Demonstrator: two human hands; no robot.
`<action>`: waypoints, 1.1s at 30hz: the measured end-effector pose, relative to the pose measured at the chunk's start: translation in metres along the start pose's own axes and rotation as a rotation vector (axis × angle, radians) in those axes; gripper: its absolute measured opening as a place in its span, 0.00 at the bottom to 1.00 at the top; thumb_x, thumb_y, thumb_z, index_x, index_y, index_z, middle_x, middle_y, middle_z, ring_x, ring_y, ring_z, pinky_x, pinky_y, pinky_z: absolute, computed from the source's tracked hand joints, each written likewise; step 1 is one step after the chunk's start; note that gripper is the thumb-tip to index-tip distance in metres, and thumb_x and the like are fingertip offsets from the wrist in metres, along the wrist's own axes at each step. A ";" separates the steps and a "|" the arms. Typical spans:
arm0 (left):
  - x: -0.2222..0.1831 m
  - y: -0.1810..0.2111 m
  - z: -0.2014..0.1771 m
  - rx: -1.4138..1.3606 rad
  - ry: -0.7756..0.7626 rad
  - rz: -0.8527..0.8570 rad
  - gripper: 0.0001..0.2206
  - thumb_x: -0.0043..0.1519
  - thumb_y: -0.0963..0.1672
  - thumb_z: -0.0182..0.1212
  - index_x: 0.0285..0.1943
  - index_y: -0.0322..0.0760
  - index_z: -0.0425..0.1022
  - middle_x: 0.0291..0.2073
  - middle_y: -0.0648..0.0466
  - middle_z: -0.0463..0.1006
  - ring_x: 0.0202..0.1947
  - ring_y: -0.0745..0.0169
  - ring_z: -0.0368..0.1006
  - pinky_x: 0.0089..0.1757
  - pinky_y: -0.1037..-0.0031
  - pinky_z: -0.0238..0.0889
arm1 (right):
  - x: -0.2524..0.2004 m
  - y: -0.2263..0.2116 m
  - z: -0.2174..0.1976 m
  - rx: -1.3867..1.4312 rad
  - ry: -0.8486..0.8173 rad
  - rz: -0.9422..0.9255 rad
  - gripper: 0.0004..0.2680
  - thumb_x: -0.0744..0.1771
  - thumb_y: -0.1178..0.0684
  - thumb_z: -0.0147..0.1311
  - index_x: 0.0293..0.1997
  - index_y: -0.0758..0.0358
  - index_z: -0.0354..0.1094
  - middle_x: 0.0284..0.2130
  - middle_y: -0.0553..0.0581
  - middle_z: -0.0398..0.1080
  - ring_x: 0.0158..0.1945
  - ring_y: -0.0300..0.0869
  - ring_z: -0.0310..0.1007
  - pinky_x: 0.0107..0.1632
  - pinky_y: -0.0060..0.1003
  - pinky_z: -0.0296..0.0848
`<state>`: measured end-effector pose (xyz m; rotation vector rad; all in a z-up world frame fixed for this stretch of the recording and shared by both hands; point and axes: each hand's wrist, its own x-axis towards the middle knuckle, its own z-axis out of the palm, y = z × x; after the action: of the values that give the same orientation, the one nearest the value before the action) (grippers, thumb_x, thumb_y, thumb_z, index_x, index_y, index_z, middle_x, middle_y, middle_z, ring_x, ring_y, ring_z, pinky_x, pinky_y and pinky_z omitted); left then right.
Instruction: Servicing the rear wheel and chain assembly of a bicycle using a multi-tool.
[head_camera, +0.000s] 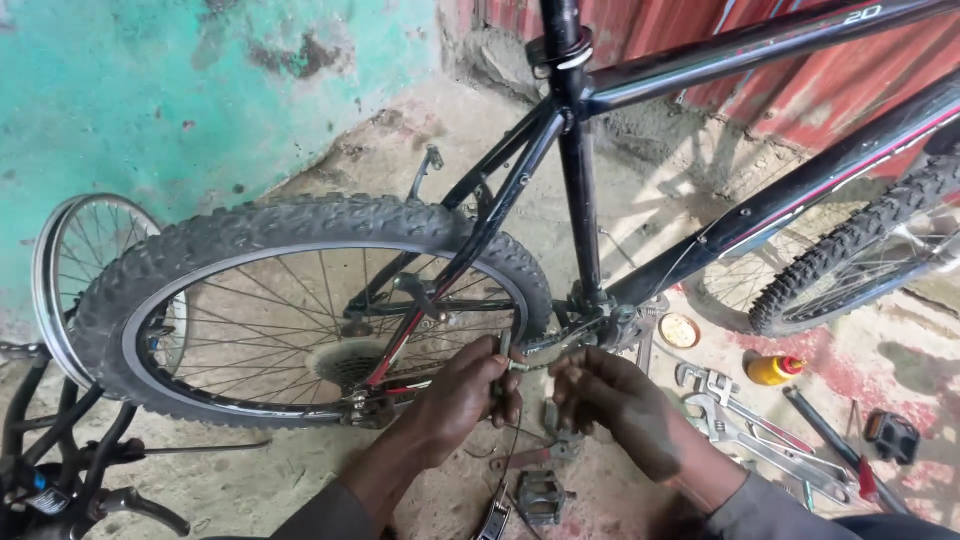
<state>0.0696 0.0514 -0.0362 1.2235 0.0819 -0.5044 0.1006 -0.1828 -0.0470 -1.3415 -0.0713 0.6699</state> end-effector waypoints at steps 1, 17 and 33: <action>0.001 -0.002 0.003 0.000 -0.003 -0.006 0.10 0.67 0.40 0.38 0.51 0.35 0.66 0.32 0.51 0.68 0.30 0.57 0.68 0.35 0.65 0.59 | -0.001 -0.002 0.000 0.004 0.005 0.003 0.09 0.70 0.58 0.46 0.53 0.73 0.68 0.32 0.65 0.73 0.28 0.49 0.73 0.32 0.43 0.73; 0.011 -0.017 0.029 0.130 -0.025 0.141 0.15 0.68 0.38 0.37 0.61 0.35 0.66 0.29 0.50 0.73 0.27 0.64 0.68 0.32 0.72 0.62 | -0.001 -0.017 0.015 -0.320 -0.035 -0.184 0.02 0.68 0.61 0.55 0.41 0.67 0.69 0.22 0.57 0.77 0.23 0.38 0.72 0.28 0.31 0.72; 0.015 -0.010 0.027 0.149 0.285 0.107 0.06 0.68 0.42 0.58 0.40 0.36 0.66 0.25 0.55 0.64 0.22 0.66 0.63 0.27 0.69 0.59 | 0.015 0.008 -0.009 0.131 -0.244 -0.267 0.13 0.66 0.73 0.38 0.54 0.68 0.56 0.48 0.70 0.71 0.46 0.54 0.79 0.46 0.48 0.83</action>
<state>0.0729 0.0194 -0.0398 1.4329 0.2225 -0.2430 0.1131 -0.1825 -0.0617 -1.0949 -0.3901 0.5975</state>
